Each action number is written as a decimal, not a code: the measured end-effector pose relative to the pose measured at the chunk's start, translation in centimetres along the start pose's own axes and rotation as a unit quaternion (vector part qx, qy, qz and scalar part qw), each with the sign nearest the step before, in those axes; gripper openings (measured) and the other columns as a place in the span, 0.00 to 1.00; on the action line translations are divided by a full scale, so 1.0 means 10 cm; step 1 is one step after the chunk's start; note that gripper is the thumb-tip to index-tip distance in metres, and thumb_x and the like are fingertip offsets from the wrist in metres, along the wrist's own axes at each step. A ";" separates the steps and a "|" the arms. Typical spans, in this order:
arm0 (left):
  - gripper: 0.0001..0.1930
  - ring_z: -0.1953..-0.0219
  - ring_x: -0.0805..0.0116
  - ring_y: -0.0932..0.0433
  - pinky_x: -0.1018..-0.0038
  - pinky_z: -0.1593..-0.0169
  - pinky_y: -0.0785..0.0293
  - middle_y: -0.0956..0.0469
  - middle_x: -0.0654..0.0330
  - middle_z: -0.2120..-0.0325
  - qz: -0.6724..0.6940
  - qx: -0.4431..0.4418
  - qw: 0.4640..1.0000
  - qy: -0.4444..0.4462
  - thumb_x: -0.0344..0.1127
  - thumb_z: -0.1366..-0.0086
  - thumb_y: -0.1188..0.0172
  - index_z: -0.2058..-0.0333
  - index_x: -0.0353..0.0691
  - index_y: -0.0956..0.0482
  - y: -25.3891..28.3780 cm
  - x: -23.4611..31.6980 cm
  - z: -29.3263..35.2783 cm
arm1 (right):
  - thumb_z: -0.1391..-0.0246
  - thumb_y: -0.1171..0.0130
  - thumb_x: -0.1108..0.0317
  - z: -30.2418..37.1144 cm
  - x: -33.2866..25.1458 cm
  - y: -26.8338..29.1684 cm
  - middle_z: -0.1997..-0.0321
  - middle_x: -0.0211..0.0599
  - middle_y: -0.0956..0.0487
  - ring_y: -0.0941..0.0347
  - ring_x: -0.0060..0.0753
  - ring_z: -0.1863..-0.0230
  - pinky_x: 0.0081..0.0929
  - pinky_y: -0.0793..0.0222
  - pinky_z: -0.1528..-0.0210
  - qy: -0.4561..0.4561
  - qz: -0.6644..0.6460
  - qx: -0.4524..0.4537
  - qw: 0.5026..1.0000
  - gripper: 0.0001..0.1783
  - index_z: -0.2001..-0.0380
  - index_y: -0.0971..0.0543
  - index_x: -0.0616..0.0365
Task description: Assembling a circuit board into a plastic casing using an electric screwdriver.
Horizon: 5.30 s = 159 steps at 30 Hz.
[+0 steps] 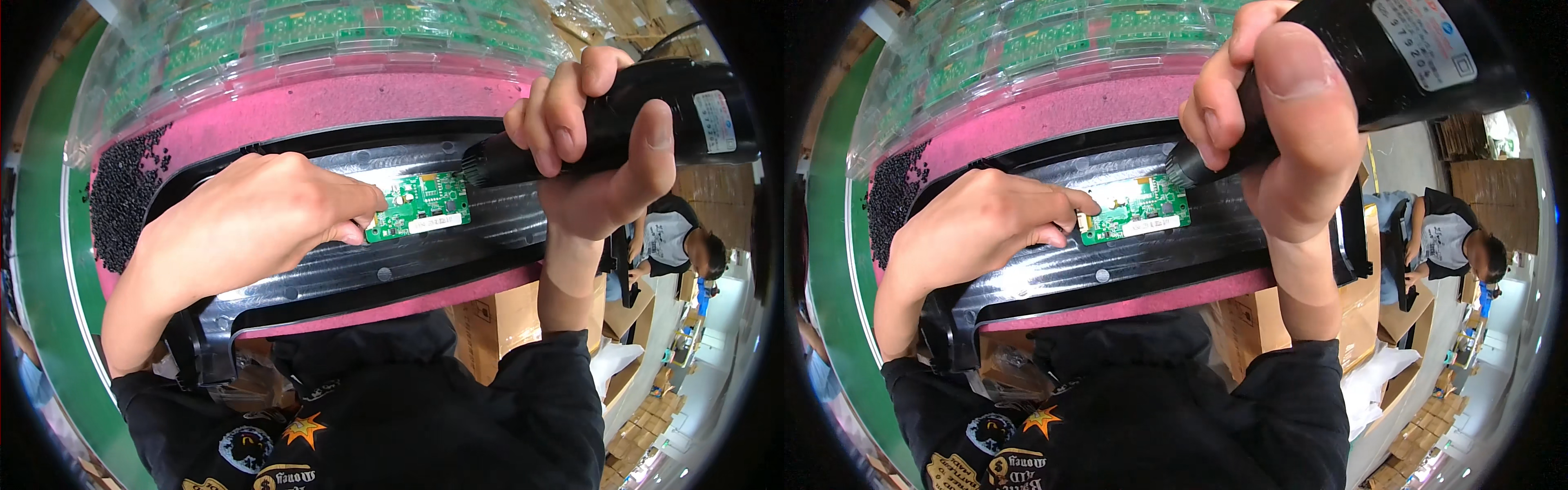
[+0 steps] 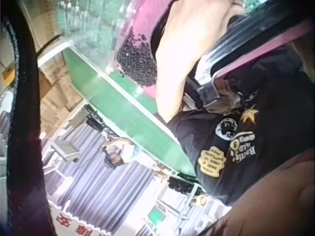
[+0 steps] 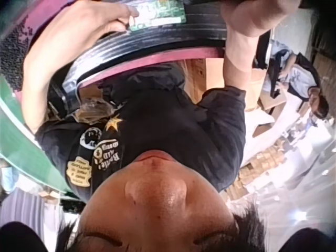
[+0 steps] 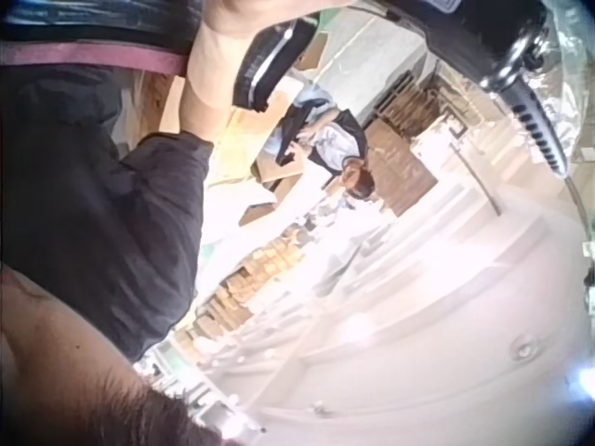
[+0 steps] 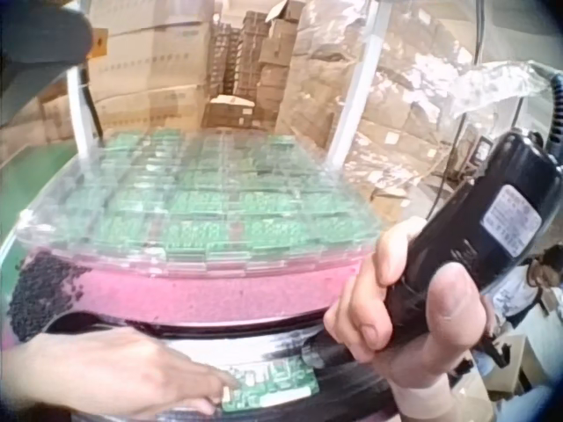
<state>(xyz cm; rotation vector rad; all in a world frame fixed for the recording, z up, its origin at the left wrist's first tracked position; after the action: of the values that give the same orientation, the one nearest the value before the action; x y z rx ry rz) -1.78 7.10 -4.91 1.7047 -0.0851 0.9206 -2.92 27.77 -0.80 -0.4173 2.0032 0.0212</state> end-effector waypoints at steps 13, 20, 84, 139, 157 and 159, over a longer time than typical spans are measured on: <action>0.07 0.72 0.55 0.19 0.67 0.71 0.24 0.19 0.55 0.73 -0.055 0.009 0.998 -0.040 0.31 0.41 0.38 0.66 0.35 0.20 0.05 0.03 -0.02 | 0.46 0.47 0.38 0.08 -0.23 -0.20 0.81 0.23 0.32 0.40 0.19 0.84 0.24 0.42 0.72 0.038 -0.075 -0.004 0.996 0.30 0.59 0.32 0.55; 0.03 0.78 0.67 0.20 0.76 0.75 0.27 0.20 0.57 0.78 0.094 0.204 0.972 -0.074 0.25 0.44 0.35 0.71 0.32 0.20 0.22 0.02 0.00 | 0.53 0.37 0.49 0.09 -0.49 -0.42 0.80 0.18 0.32 0.36 0.16 0.83 0.22 0.39 0.69 0.156 -0.208 -0.047 0.964 0.24 0.65 0.34 0.52; 0.07 0.68 0.45 0.23 0.59 0.64 0.27 0.22 0.45 0.74 0.000 0.073 0.995 0.072 0.28 0.43 0.38 0.67 0.30 0.20 0.08 -0.09 0.08 | 0.41 0.52 0.45 -0.08 0.10 -0.84 0.83 0.26 0.36 0.41 0.20 0.85 0.24 0.40 0.75 -0.027 0.091 0.018 0.995 0.25 0.60 0.32 0.59; 0.09 0.64 0.51 0.27 0.61 0.60 0.30 0.26 0.54 0.71 -0.015 0.231 0.971 -0.060 0.28 0.45 0.37 0.67 0.33 0.26 0.15 -0.09 0.06 | 0.56 0.31 0.38 0.18 0.03 -0.73 0.82 0.23 0.30 0.35 0.20 0.84 0.20 0.39 0.80 -0.106 0.002 -0.130 0.986 0.34 0.64 0.32 0.55; 0.14 0.66 0.57 0.29 0.66 0.60 0.32 0.26 0.59 0.70 -0.045 0.137 0.981 -0.129 0.37 0.48 0.33 0.70 0.36 0.26 0.11 0.04 0.00 | 0.48 0.39 0.47 0.05 -0.23 -0.32 0.77 0.24 0.30 0.33 0.19 0.81 0.23 0.34 0.72 0.167 -0.182 -0.185 0.951 0.27 0.58 0.32 0.57; 0.16 0.65 0.56 0.28 0.66 0.58 0.31 0.26 0.59 0.70 -0.035 0.152 0.980 -0.126 0.41 0.49 0.33 0.68 0.36 0.25 0.15 0.10 -0.02 | 0.47 0.39 0.46 0.01 -0.30 -0.26 0.77 0.24 0.29 0.33 0.19 0.81 0.22 0.34 0.72 0.152 -0.154 -0.221 0.951 0.27 0.58 0.32 0.57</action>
<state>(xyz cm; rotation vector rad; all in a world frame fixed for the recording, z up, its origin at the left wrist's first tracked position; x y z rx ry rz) -1.90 7.13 -3.11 2.0912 -0.0540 0.6870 -0.90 26.16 2.19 -1.0739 2.2087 0.2264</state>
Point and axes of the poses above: each hand's wrist, its own z-axis away from the middle knuckle, its own y-axis out of the back of the hand, x = y × z, the point moved 4 cm from there along -z, towards the middle knuckle
